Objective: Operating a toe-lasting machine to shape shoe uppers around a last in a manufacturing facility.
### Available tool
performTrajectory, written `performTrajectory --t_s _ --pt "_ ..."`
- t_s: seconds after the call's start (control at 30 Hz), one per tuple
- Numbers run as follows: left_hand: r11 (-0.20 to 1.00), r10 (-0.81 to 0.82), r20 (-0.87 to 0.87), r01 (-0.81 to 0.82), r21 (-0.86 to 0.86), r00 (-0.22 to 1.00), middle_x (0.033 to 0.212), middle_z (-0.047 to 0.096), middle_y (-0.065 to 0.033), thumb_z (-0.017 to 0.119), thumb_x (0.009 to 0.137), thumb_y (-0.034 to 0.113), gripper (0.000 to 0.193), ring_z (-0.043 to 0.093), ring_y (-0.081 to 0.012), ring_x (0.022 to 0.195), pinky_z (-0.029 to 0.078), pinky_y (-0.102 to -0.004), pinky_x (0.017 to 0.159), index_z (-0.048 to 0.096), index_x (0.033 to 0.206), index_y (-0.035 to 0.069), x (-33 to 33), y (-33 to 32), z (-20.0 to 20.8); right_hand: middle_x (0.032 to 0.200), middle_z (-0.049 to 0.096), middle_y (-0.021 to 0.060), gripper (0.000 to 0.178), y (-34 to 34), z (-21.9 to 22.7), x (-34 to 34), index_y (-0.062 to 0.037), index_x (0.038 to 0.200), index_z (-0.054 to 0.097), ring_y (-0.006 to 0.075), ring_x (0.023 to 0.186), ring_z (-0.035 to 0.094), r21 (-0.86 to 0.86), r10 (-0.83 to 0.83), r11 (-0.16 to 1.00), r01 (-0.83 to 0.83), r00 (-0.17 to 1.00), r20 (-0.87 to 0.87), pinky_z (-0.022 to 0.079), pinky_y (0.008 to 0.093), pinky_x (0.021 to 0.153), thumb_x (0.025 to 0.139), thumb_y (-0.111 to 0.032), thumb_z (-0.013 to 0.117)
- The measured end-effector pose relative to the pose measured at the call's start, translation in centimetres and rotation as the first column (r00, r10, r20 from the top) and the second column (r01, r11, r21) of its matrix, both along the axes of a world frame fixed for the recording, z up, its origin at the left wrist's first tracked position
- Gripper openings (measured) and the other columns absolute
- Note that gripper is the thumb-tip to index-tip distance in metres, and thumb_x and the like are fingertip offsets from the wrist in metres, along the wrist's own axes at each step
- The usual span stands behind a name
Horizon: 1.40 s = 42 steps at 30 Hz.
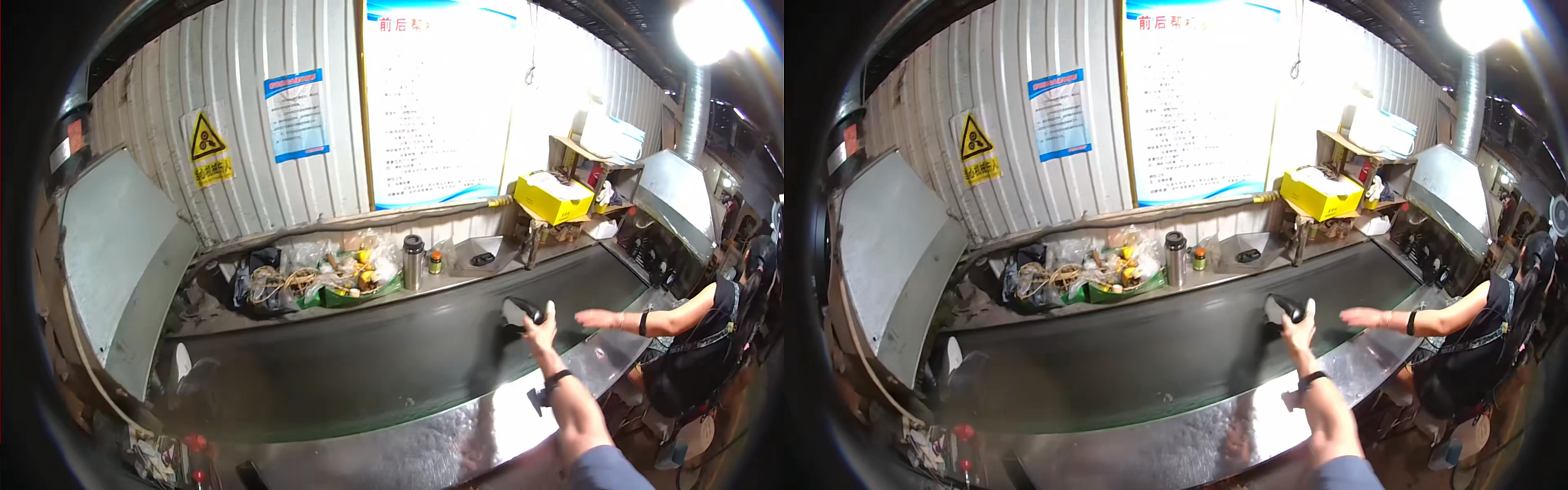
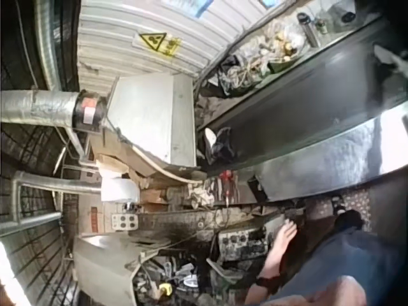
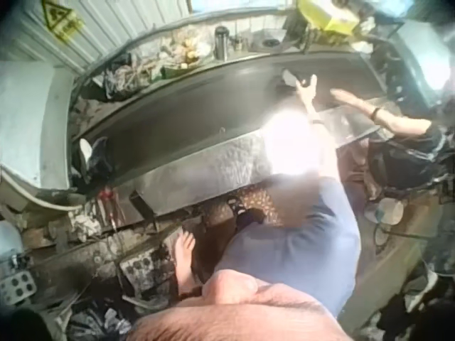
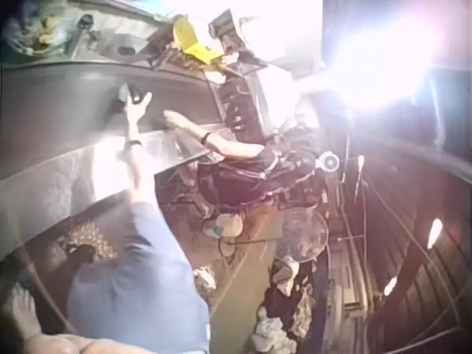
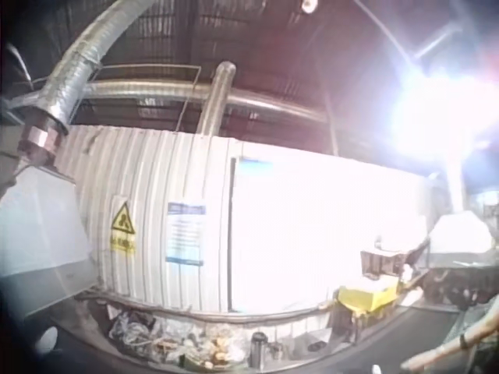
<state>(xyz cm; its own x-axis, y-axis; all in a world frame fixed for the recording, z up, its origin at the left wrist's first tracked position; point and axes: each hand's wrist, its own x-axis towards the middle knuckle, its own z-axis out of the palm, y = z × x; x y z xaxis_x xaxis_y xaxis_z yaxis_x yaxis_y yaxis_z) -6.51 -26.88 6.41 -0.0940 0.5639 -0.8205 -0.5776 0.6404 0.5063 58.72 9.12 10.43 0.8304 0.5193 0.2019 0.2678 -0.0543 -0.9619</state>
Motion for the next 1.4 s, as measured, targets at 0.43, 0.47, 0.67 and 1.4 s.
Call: performTrajectory --t_s 0.43,0.47,0.67,1.4 --pt "0.998 0.005 -0.114 -0.012 -0.058 0.993 0.152 0.037 -0.0257 0.053 0.102 0.026 0.063 0.042 -0.0385 0.138 0.041 -0.0483 0.112 0.029 0.151 -0.006 0.9 1.5 2.4 0.105 0.066 0.0246 0.055 -12.4 -11.7 -37.4 -0.0116 0.143 0.042 0.0414 0.102 0.065 -0.570 0.990 -0.119 -0.813 -0.139 -0.010 0.052 0.0503 0.086 0.091 -0.020 0.058" --pt "0.998 0.006 -0.117 -0.013 -0.058 0.993 0.152 0.037 -0.0257 0.053 0.102 0.026 0.063 0.042 -0.0385 0.138 0.041 -0.0483 0.112 0.029 0.151 -0.006 0.7 1.9 2.3 0.113 0.067 0.0168 0.074 -14.5 -12.2 -38.6 -0.0114 0.156 0.025 0.0346 0.096 0.066 -0.537 0.964 -0.131 -0.833 -0.233 0.127 0.050 0.0522 0.095 0.093 -0.023 0.062" --pt "0.957 -0.227 -0.429 0.282 0.067 0.874 0.126 0.061 -0.0145 0.066 0.096 0.024 0.045 0.064 -0.0290 0.111 0.053 -0.0412 0.095 0.056 0.133 0.001 0.1 4.2 -0.9 0.164 0.022 0.0100 0.090 -20.3 -17.4 -35.5 -0.0098 0.159 0.014 0.0329 0.147 0.030 -0.656 0.685 0.161 -0.738 -0.395 0.612 0.022 0.0552 0.120 0.085 -0.029 0.062" --pt "0.287 0.203 -0.907 0.908 -0.304 -0.368 0.145 0.052 -0.0180 0.062 0.091 0.022 0.052 0.046 -0.0323 0.136 0.032 -0.0512 0.114 0.054 0.139 0.003 4.5 7.0 -7.9 0.122 0.061 0.0268 0.056 -52.4 -17.3 -25.4 0.0011 0.139 0.043 0.0427 0.114 0.058 -0.770 0.851 0.148 -0.621 0.476 -0.220 0.048 0.0494 0.095 0.092 -0.024 0.061"
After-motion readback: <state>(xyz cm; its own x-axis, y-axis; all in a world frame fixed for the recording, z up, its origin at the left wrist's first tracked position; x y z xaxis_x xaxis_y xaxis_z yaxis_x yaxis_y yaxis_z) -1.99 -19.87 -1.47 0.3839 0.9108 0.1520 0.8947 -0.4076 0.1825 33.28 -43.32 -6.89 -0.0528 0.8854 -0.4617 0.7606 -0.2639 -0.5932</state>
